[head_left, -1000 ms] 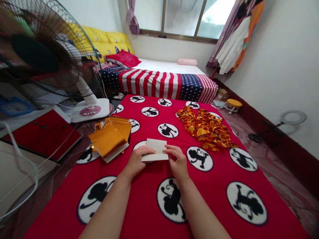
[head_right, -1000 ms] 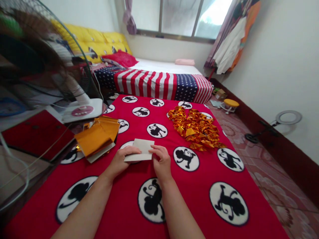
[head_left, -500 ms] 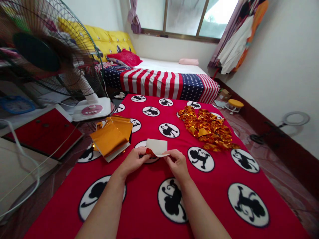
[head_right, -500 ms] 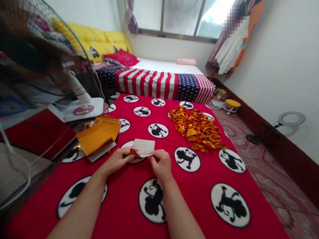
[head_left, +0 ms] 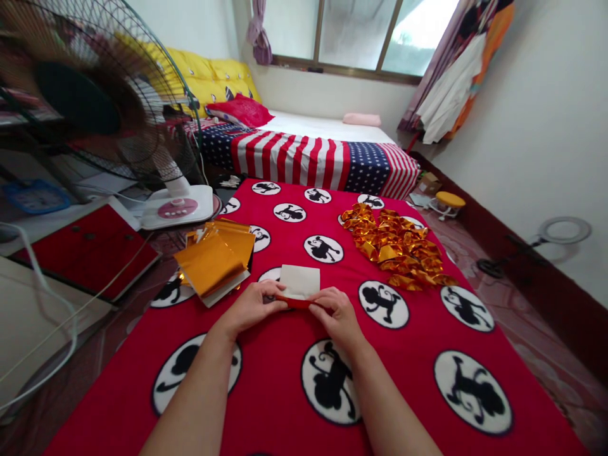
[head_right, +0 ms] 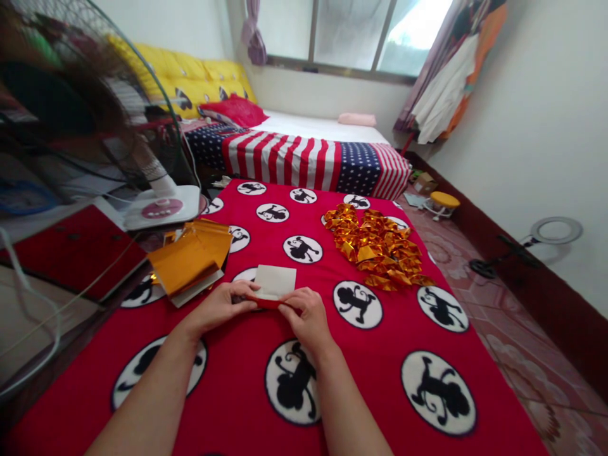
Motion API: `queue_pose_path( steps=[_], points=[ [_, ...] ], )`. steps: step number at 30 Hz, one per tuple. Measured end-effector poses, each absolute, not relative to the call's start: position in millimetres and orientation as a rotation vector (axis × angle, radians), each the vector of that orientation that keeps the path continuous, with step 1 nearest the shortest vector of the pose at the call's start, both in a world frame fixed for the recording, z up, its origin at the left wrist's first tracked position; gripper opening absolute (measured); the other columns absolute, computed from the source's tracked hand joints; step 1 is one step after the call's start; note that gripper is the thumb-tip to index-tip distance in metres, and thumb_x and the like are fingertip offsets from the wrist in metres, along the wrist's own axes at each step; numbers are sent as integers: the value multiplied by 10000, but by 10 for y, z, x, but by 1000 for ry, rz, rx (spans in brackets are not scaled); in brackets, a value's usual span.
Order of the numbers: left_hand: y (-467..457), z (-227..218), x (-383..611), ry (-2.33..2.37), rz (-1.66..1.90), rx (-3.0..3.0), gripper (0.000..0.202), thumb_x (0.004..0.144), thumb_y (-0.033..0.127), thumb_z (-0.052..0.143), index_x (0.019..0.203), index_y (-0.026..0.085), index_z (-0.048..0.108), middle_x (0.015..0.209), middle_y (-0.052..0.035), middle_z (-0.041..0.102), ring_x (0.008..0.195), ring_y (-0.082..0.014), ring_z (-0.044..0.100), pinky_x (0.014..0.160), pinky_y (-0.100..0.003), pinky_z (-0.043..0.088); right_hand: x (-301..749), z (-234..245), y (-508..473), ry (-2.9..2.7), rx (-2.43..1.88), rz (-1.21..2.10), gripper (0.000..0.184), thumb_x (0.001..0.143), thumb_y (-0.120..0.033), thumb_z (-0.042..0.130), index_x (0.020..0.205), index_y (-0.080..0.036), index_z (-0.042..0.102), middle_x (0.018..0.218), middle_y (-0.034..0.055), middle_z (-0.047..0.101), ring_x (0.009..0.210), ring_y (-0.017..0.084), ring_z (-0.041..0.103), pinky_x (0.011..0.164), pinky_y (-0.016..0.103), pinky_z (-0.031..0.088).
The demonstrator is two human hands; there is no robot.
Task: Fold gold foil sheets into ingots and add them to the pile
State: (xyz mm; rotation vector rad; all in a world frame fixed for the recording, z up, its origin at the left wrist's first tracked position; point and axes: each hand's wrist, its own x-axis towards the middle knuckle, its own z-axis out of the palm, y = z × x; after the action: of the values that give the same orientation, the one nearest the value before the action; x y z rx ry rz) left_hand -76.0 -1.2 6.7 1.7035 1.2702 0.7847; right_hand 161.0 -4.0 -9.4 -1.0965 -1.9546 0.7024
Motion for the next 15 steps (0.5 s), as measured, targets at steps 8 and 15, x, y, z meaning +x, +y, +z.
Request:
queue_pose_path(
  steps=[8,15],
  points=[
    [13,64,-675,1539,775,1791,220,804,326,597,753,162,734,772,-44,725,738,-185,646,704,-272,472,1447,-114,-95,-1824,-1378,487,82,799,-212,699,720,-225,678,869,27,703,834,197,604,777,329,417],
    [12,31,-632,1703,729,1851,154,738,287,640,725,176,746,763,-55,719,707,-176,630,676,-262,456,1420,-103,-129,-1791,-1580,364,151,770,-215,686,664,-202,579,882,31,624,857,197,570,765,321,378]
  ],
)
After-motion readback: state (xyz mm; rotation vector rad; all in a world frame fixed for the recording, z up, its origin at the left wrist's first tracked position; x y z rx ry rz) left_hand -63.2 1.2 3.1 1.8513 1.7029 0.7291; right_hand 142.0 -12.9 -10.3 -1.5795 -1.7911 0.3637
